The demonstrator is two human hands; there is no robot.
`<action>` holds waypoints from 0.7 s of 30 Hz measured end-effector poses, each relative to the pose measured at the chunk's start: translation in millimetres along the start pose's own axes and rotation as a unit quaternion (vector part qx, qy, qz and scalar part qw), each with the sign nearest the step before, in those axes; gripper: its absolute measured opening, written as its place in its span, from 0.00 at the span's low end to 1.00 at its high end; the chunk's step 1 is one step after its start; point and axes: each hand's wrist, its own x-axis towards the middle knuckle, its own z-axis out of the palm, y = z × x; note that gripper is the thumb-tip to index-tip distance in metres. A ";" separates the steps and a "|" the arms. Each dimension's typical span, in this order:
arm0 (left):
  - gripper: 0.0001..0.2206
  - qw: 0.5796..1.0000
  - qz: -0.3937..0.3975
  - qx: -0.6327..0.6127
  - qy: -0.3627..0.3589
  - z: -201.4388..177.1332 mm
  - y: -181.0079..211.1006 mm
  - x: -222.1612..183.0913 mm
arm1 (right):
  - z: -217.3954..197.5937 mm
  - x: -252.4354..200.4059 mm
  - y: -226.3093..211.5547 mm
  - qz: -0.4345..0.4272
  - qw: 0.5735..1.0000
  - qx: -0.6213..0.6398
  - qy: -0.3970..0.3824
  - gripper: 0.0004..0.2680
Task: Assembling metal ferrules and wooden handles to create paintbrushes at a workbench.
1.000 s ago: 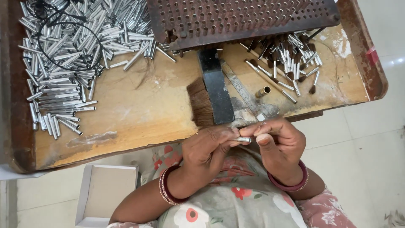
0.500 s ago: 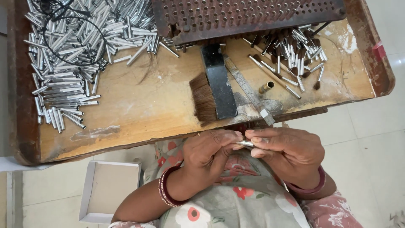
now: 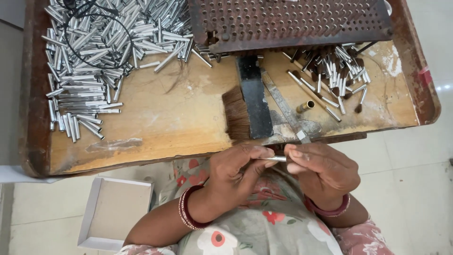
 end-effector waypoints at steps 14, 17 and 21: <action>0.06 0.998 -0.043 -0.042 -0.033 4.3 16.4 -0.9 | 17.2 9.0 1.3 -0.220 0.961 -0.164 -0.021 0.30; 0.06 0.998 -0.023 -0.025 -0.053 3.7 15.9 -0.1 | 14.7 13.0 -2.1 -0.192 0.974 -0.124 0.004 0.19; 0.08 0.992 0.041 0.090 -0.082 -9.3 8.1 4.6 | 22.0 10.8 3.6 -0.143 0.985 -0.080 0.052 0.06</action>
